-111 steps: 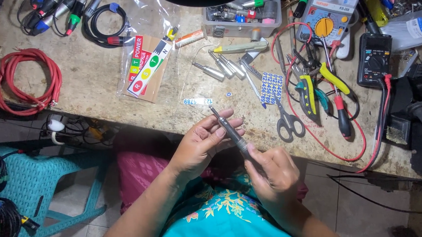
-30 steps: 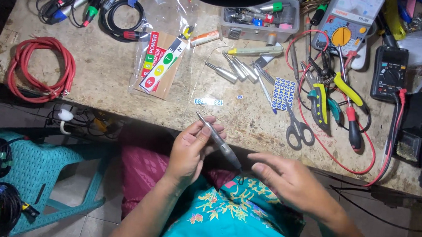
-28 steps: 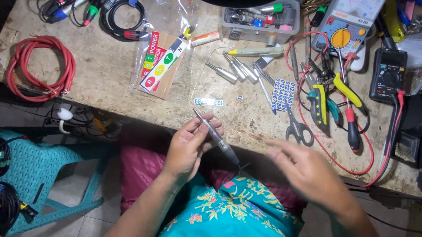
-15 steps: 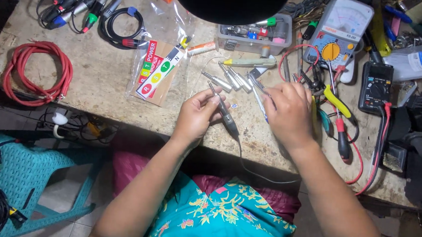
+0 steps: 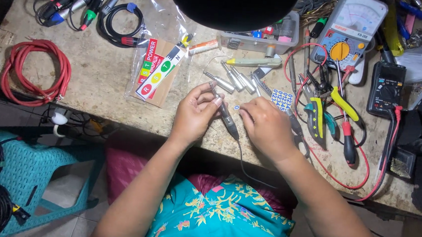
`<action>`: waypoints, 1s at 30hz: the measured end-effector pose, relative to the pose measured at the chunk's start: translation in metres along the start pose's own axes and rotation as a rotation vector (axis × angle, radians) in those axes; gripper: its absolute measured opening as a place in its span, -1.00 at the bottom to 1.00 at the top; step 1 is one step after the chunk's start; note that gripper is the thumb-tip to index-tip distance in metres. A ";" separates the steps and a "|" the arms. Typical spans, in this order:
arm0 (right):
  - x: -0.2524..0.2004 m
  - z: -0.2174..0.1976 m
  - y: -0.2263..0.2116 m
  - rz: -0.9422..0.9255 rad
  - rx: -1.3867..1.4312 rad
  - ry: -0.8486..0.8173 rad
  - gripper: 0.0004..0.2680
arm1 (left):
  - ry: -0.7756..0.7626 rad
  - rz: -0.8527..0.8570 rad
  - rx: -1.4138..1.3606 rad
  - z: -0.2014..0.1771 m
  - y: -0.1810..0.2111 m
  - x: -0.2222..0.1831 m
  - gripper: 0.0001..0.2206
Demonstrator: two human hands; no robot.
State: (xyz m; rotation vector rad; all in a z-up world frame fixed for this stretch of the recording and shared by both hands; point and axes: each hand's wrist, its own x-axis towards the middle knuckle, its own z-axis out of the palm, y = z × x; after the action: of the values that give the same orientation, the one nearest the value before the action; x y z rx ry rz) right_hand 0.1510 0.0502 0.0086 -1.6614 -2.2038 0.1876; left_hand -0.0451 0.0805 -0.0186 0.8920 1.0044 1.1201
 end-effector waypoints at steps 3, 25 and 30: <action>0.005 -0.002 -0.007 -0.015 -0.015 -0.020 -0.85 | -0.010 0.010 -0.003 -0.003 -0.001 0.000 -0.56; 0.010 -0.004 -0.013 -0.027 -0.068 -0.027 -0.90 | 0.033 0.075 0.430 -0.013 0.010 0.001 -0.56; 0.012 0.009 0.006 -0.304 -0.360 0.108 -0.88 | 0.018 0.142 0.724 -0.013 0.015 0.017 -0.54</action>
State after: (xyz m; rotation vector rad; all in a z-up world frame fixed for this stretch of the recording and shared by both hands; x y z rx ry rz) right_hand 0.1502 0.0645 0.0006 -1.4309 -2.4748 -0.3915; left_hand -0.0602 0.1008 -0.0113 1.5484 1.4105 0.8769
